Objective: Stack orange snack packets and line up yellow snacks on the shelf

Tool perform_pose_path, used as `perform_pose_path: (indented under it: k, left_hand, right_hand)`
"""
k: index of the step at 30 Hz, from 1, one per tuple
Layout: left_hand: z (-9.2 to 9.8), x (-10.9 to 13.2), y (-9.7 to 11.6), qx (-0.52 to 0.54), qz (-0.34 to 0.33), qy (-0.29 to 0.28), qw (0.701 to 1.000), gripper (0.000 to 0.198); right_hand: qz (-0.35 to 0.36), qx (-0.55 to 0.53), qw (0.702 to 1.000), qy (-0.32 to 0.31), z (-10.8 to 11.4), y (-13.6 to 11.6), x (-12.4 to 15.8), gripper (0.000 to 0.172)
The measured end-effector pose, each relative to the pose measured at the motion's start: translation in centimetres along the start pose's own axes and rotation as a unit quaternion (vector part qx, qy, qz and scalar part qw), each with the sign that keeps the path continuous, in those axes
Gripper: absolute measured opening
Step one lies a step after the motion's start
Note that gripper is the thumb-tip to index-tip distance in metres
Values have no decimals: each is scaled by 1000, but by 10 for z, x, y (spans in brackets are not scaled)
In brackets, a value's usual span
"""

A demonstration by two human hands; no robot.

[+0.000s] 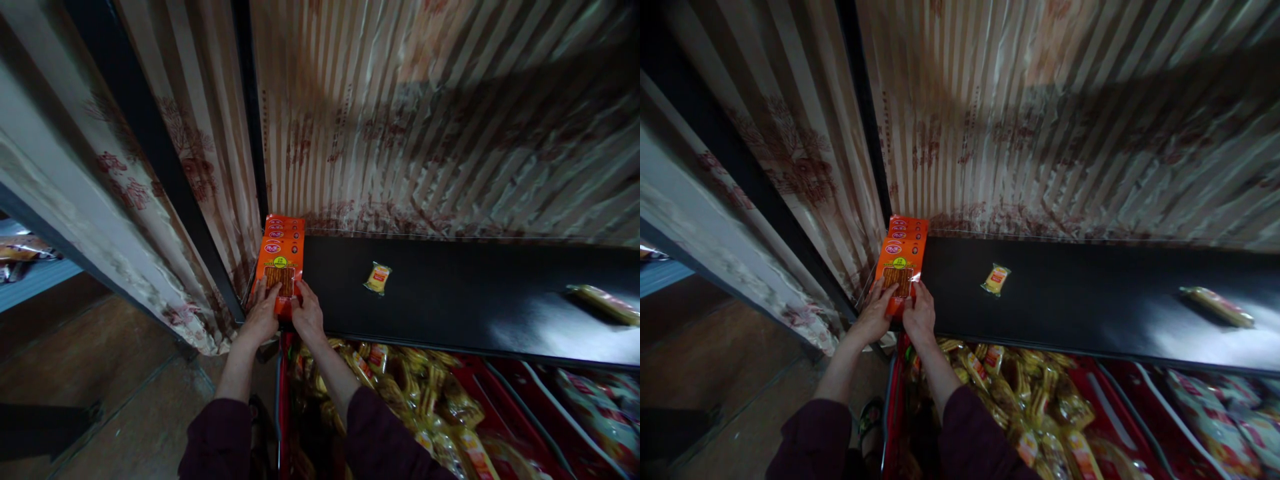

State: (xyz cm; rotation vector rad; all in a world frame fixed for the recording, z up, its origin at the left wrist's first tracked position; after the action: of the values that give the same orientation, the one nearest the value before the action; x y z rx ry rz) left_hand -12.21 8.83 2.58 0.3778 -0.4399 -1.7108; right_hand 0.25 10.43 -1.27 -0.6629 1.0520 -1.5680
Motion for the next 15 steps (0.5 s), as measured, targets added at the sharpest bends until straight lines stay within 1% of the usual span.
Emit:
perform_pose_path:
  k: [6, 12, 15]
  left_hand:
    - [1, 0, 3, -28, 3, -2, 1000, 71]
    - [10, 3, 4, -32, -15, -44, 998, 77]
    - [12, 2, 2, -36, -11, -50, 998, 79]
  right_hand:
    - [-1, 15, 1000, -2, 1, -3, 2, 46]
    - [-1, -8, 1000, -1, 3, -2, 3, 51]
    - [-13, -19, 1000, -4, 5, -1, 2, 54]
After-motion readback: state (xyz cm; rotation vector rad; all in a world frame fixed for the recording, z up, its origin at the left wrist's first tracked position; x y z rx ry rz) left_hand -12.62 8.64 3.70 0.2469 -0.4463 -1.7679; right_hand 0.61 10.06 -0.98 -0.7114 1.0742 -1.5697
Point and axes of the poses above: each hand's wrist, its own x-axis away from the middle knuckle, its own z-axis out of the back of the hand, y = z × x, the point moved 1 cm from there along -x, towards the middle knuckle, and after that the axes turned 4 degrees about -z, right-handed, at the moved point
